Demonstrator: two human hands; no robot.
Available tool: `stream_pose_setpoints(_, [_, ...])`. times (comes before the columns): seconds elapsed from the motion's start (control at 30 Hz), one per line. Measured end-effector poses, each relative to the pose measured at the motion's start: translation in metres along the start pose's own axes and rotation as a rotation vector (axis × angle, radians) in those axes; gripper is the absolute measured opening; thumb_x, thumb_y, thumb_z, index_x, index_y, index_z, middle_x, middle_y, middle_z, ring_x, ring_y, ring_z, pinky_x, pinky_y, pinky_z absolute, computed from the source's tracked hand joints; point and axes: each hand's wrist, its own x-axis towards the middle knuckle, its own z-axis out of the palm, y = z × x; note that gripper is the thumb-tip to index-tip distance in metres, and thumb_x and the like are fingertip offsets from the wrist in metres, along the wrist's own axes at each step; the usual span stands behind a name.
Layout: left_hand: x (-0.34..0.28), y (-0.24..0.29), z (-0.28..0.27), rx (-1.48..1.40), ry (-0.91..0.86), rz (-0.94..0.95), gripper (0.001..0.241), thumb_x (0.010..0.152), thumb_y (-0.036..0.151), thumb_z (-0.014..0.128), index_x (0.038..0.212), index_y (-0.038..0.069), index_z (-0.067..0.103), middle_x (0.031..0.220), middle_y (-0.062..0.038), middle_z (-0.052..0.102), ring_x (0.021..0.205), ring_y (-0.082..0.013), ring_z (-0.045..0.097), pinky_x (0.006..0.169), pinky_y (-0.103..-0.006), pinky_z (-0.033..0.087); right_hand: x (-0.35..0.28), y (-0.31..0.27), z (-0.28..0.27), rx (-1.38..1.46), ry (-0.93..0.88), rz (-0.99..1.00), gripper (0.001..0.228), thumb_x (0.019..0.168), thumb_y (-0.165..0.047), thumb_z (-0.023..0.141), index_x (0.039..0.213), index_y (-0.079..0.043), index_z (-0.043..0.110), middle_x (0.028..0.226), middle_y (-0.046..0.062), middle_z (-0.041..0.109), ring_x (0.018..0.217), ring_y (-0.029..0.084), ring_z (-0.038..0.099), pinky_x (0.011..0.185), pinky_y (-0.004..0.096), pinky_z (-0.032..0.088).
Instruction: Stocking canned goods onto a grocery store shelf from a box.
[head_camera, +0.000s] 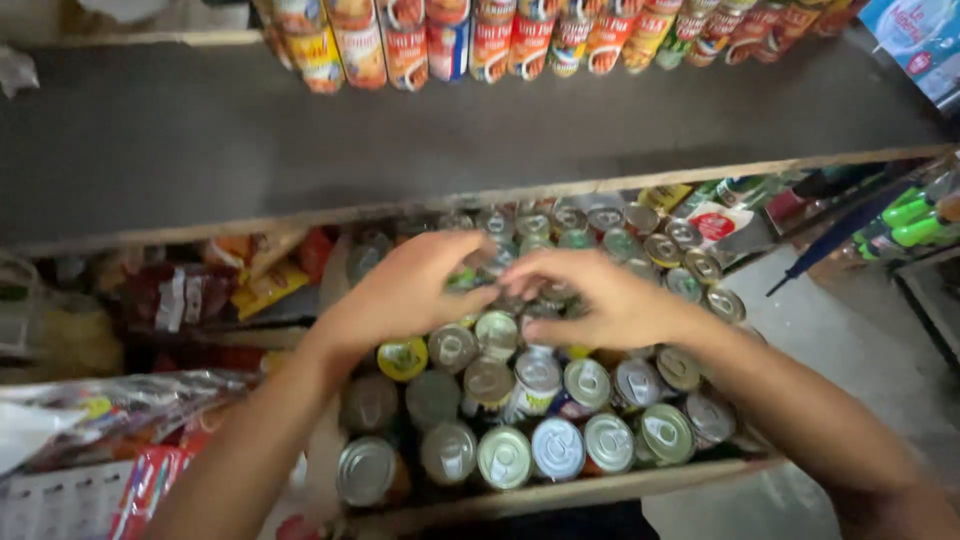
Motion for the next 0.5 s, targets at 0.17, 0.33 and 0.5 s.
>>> stream_pose_setpoints(0.17, [-0.108, 0.007, -0.012, -0.001, 0.020, -0.121, 0.056, 0.083, 0.040, 0.081, 0.124, 0.005, 0.065, 0.119, -0.018, 0.070, 0.113, -0.0356, 0.066, 0.095, -0.0415, 0.051, 0.015, -0.030, 0.058, -0.113, -0.211, -0.156, 0.065, 0.079, -0.023, 0.085, 0.135, -0.004, 0.058, 0.125, 0.015, 0.066, 0.119, 0.032, 0.062, 0.101, 0.043, 0.051])
stream_pose_setpoints(0.33, [-0.175, 0.035, -0.012, -0.212, 0.054, -0.296, 0.083, 0.059, 0.047, 0.091, 0.125, 0.005, 0.064, 0.118, -0.014, 0.072, 0.111, -0.0315, 0.070, 0.094, -0.0403, 0.052, 0.024, -0.039, 0.103, -0.157, -0.292, -0.291, 0.072, 0.076, -0.034, 0.087, 0.134, -0.003, 0.057, 0.130, 0.019, 0.061, 0.121, 0.038, 0.058, 0.101, 0.046, 0.048])
stream_pose_setpoints(0.5, [-0.206, 0.030, 0.031, 0.001, 0.144, -0.415, 0.076, 0.055, 0.043, 0.097, 0.116, 0.009, 0.067, 0.115, -0.015, 0.067, 0.107, -0.0375, 0.065, 0.087, -0.0441, 0.053, 0.018, -0.033, 0.135, -0.414, -0.276, -0.235, 0.077, 0.063, -0.054, 0.088, 0.118, -0.005, 0.063, 0.104, 0.016, 0.063, 0.096, 0.037, 0.061, 0.083, 0.049, 0.048])
